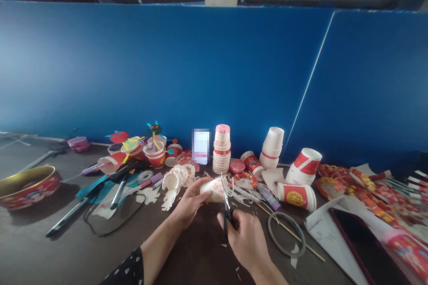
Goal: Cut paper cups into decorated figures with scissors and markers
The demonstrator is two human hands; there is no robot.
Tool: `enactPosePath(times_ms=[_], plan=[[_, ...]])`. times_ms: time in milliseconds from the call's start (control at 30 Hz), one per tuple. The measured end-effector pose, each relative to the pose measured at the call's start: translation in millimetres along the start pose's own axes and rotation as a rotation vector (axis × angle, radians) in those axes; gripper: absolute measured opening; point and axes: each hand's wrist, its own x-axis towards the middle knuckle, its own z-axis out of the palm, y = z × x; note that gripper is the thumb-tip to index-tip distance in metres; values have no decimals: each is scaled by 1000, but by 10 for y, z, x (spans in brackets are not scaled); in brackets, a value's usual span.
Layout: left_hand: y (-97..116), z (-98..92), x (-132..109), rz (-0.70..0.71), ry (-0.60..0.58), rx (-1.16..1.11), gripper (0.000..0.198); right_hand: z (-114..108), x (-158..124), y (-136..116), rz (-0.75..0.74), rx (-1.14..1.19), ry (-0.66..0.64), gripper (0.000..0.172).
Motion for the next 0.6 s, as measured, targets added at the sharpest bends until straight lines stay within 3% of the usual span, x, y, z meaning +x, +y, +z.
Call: enactPosePath(times_ms=[600], plan=[[13,-2,4,15,7,-7,38,-46,-3,-76,-20,-35,-1,42]])
